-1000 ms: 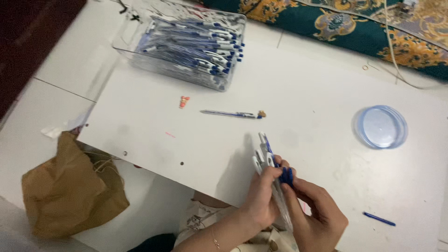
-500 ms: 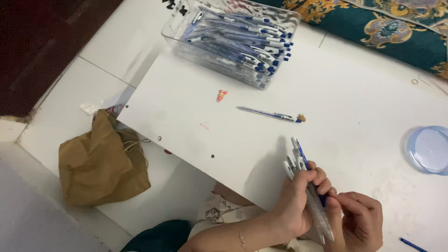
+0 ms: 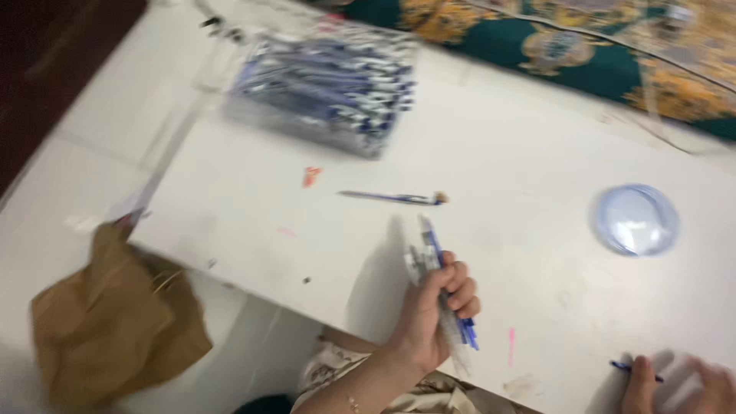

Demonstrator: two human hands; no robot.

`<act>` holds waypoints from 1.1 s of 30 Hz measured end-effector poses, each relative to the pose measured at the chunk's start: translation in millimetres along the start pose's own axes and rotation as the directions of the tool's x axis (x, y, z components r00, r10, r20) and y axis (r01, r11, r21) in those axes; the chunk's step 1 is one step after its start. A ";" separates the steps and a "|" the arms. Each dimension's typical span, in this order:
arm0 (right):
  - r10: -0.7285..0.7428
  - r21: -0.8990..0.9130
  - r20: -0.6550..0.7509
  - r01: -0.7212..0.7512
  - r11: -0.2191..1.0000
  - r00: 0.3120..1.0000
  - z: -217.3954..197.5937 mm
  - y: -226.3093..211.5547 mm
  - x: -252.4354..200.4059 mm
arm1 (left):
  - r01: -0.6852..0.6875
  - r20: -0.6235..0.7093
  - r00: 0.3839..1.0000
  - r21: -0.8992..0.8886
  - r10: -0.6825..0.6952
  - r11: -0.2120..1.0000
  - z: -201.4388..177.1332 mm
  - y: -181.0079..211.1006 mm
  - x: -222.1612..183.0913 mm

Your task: The person assembles pens by inserting ink refills into pen bodies, adding internal components, and attaching the end caps.

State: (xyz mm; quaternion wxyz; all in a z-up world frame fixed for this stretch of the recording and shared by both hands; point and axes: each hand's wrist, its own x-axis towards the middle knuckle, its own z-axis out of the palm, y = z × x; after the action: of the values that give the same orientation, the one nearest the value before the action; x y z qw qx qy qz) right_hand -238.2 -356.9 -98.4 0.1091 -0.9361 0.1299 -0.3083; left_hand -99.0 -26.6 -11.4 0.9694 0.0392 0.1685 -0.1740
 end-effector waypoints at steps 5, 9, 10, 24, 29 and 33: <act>0.205 0.086 -0.056 -0.200 0.976 0.977 -3.4 -27.7 -1.7 | 0.049 0.086 0.995 0.038 -0.052 0.998 -6.0 -7.7 -1.4; 0.183 0.045 0.017 -0.184 0.982 0.983 -15.3 -59.2 14.5 | 0.055 0.043 0.997 0.245 -0.068 0.968 1.8 -12.1 -5.3; 0.186 0.055 0.047 -0.188 0.981 0.981 -17.1 -64.5 19.2 | 0.051 0.044 0.997 0.258 -0.065 0.965 -0.8 -14.2 -5.3; 0.357 0.548 0.439 -0.560 0.621 0.825 -48.8 -171.5 61.1 | 0.092 -0.149 0.989 0.473 -0.023 0.876 5.5 -50.3 2.2; 0.209 0.673 0.351 -0.401 0.621 0.913 -55.4 -235.1 85.5 | -0.032 0.009 0.999 0.610 0.034 0.792 12.5 -58.0 -3.2; 0.106 0.668 0.319 -0.303 0.680 0.942 -48.2 -240.7 88.1 | -0.015 -0.009 1.000 0.544 0.024 0.839 -9.9 -63.1 1.0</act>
State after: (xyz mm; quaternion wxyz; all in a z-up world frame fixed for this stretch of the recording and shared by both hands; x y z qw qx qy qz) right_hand -156.6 -163.3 56.3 0.5098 -0.8324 0.0907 -0.1974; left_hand -123.3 -84.6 -22.1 0.9188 0.3159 0.1194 -0.2043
